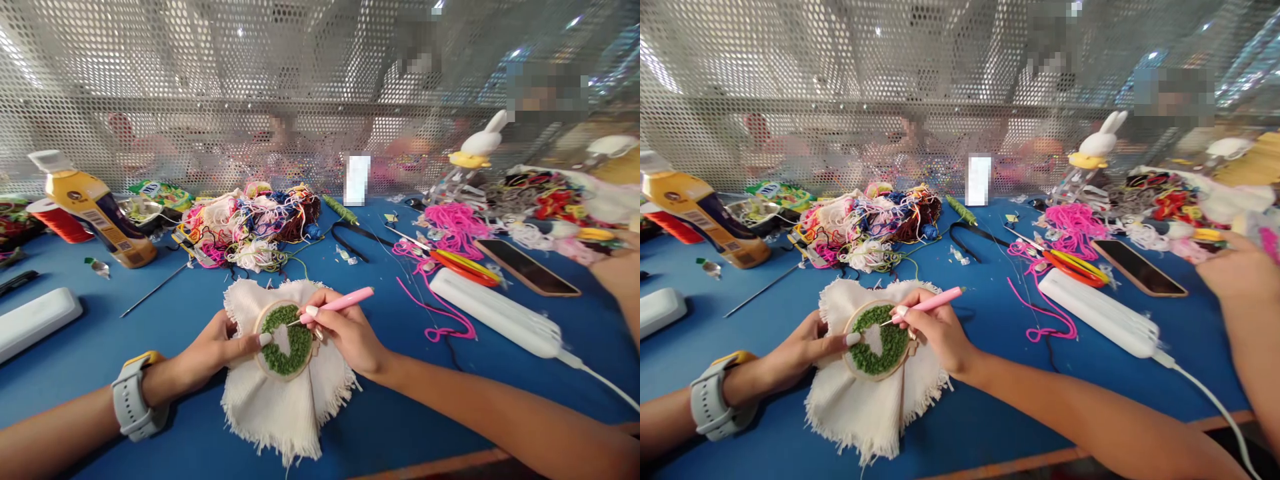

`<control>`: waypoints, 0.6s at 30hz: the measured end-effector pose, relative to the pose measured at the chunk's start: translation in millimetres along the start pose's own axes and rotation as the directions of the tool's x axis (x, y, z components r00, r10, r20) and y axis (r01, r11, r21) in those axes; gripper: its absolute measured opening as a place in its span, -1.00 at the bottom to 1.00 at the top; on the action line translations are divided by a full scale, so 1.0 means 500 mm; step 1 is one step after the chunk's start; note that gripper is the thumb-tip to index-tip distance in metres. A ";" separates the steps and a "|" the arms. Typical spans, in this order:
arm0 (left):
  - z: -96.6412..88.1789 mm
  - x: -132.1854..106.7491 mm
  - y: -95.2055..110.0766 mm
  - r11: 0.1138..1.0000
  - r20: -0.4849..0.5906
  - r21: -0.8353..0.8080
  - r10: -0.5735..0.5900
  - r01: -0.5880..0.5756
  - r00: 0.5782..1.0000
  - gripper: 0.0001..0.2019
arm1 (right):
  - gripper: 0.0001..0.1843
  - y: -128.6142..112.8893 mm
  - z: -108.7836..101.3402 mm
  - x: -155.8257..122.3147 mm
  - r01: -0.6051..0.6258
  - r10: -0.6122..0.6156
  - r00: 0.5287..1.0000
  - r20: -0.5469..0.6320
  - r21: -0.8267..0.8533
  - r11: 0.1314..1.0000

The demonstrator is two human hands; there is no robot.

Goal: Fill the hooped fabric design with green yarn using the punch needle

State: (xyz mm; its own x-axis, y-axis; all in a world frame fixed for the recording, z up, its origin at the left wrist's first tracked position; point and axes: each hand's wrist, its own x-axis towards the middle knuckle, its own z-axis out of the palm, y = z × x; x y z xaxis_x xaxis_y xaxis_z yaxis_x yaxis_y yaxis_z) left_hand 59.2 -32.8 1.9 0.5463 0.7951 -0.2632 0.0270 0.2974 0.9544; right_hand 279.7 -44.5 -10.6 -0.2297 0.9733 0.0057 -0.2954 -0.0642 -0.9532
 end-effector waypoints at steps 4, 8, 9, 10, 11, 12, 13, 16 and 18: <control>0.000 0.001 -0.001 1.000 0.032 -0.021 0.018 -0.017 0.999 -0.64 | -0.86 0.000 0.000 0.000 -0.003 0.004 0.999 -0.032 0.013 1.000; 0.000 0.003 0.000 1.000 0.026 -0.021 0.015 -0.015 1.000 -0.62 | -0.85 -0.002 0.002 0.001 -0.017 0.018 0.999 -0.050 0.014 1.000; 0.000 0.003 0.000 1.000 0.022 -0.019 0.015 -0.015 1.000 -0.61 | -0.85 -0.003 0.002 0.001 -0.017 0.018 0.998 -0.054 0.019 1.000; 0.000 0.003 0.001 1.000 0.019 -0.017 0.014 -0.014 1.000 -0.61 | -0.84 -0.003 0.001 0.002 -0.014 0.015 0.998 -0.058 0.023 1.000; 0.001 0.002 0.002 1.000 0.015 -0.014 0.014 -0.014 1.000 -0.60 | -0.84 -0.003 0.000 0.002 -0.009 0.010 0.998 -0.057 0.026 1.000; 0.002 0.002 0.002 1.000 0.010 -0.012 0.013 -0.013 1.000 -0.59 | -0.83 -0.003 -0.001 0.003 -0.002 0.003 0.999 -0.053 0.028 1.000; 0.002 0.001 0.003 1.000 0.006 -0.010 0.011 -0.011 1.000 -0.58 | -0.83 -0.003 -0.002 0.004 0.004 -0.003 0.999 -0.046 0.028 1.000; 0.005 0.001 0.005 1.000 -0.007 -0.005 0.002 -0.002 1.000 -0.56 | -0.83 -0.002 -0.004 0.004 0.024 -0.024 0.999 -0.034 0.008 1.000; 0.005 0.002 0.004 1.000 -0.018 0.000 -0.006 0.006 1.000 -0.54 | -0.82 -0.002 -0.003 0.003 0.035 -0.035 0.999 -0.042 -0.006 0.999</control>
State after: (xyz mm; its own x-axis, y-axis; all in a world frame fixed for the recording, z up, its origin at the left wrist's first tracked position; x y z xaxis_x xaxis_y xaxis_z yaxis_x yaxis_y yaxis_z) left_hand 61.8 -32.8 4.2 0.5312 0.8027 -0.2711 0.0304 0.3018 0.9529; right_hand 281.1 -42.6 -10.0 -0.1802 0.9833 0.0266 -0.2977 -0.0288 -0.9542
